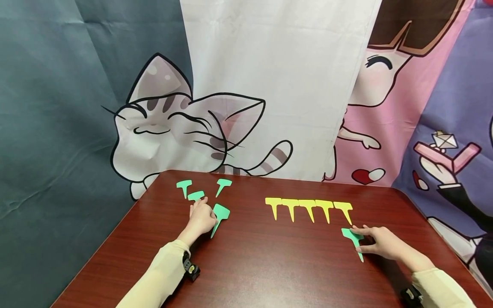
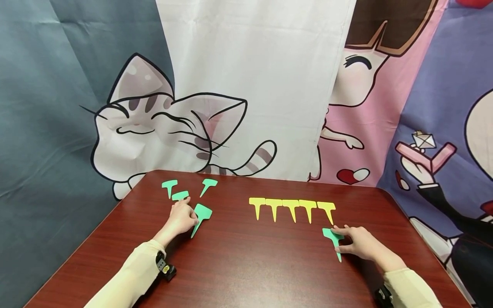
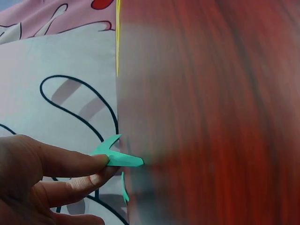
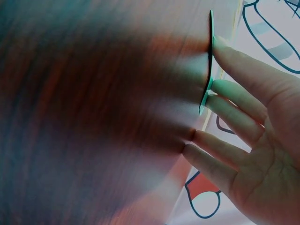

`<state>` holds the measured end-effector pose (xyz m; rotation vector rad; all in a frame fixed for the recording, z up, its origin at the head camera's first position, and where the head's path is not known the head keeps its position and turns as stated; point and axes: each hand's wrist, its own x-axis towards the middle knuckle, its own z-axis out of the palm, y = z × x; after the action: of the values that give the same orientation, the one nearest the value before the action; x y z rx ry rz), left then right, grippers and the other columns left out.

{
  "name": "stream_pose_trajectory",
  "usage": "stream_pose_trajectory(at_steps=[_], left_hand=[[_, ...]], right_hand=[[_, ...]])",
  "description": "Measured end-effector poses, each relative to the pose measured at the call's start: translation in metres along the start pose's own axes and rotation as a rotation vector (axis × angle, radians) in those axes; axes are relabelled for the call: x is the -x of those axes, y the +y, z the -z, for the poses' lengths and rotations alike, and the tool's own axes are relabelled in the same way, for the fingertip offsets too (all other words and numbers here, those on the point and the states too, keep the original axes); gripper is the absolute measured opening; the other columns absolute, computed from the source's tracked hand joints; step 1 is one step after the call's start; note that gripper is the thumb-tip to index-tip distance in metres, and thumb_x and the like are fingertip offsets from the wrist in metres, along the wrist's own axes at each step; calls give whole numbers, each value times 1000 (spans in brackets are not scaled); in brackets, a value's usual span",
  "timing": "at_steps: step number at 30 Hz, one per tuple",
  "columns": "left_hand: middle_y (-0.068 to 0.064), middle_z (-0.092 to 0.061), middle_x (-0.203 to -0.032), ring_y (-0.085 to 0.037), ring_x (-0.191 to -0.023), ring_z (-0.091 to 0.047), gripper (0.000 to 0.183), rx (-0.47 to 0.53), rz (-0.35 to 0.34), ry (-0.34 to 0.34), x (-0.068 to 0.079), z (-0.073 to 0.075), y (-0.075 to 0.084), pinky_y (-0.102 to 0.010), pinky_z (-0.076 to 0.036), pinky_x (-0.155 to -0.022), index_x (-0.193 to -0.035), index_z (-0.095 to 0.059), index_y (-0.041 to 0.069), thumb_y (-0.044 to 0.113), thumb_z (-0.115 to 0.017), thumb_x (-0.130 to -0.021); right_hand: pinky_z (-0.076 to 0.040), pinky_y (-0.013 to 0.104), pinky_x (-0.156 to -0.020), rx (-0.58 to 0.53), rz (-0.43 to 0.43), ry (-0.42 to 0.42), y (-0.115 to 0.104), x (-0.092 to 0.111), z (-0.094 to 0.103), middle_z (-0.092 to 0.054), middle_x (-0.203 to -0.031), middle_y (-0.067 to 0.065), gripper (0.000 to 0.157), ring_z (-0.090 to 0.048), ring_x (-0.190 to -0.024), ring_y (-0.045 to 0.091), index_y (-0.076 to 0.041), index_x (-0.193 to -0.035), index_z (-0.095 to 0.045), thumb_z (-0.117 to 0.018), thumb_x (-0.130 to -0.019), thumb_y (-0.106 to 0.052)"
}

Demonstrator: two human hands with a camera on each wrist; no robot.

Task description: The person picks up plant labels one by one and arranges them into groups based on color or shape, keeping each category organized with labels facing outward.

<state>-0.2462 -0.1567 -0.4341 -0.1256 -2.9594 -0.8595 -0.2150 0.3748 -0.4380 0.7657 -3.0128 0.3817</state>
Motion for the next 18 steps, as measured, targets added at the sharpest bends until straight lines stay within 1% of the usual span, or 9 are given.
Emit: stream_pose_trajectory(at_steps=[4, 13, 18], left_hand=[[-26, -35, -147, -46, -141, -19, 24, 29, -8, 5, -1, -5, 7, -63, -8, -113, -52, -62, 8, 4, -72, -74], [-23, -35, -149, -46, -140, -21, 24, 3, -42, 15, -4, -18, 24, -64, -10, -112, -54, -64, 11, 10, -76, -76], [-21, -34, -150, -44, -141, -20, 23, 31, -53, 26, -5, -24, 36, -63, -9, -113, -55, -66, 12, 12, -77, -76]], right_hand=[[-52, 48, -83, 3, 1, 0, 0, -1, 0, -66, -120, 10, 62, -58, -112, 41, -9, -120, -67, -76, -72, -47], [-52, 48, -83, 7, -3, -5, 0, -1, 0, -66, -119, 11, 61, -59, -112, 41, -9, -120, -67, -76, -72, -45], [-52, 49, -83, 10, -3, -4, -1, 0, 1, -67, -119, 11, 60, -59, -112, 41, -8, -119, -67, -77, -72, -45]])
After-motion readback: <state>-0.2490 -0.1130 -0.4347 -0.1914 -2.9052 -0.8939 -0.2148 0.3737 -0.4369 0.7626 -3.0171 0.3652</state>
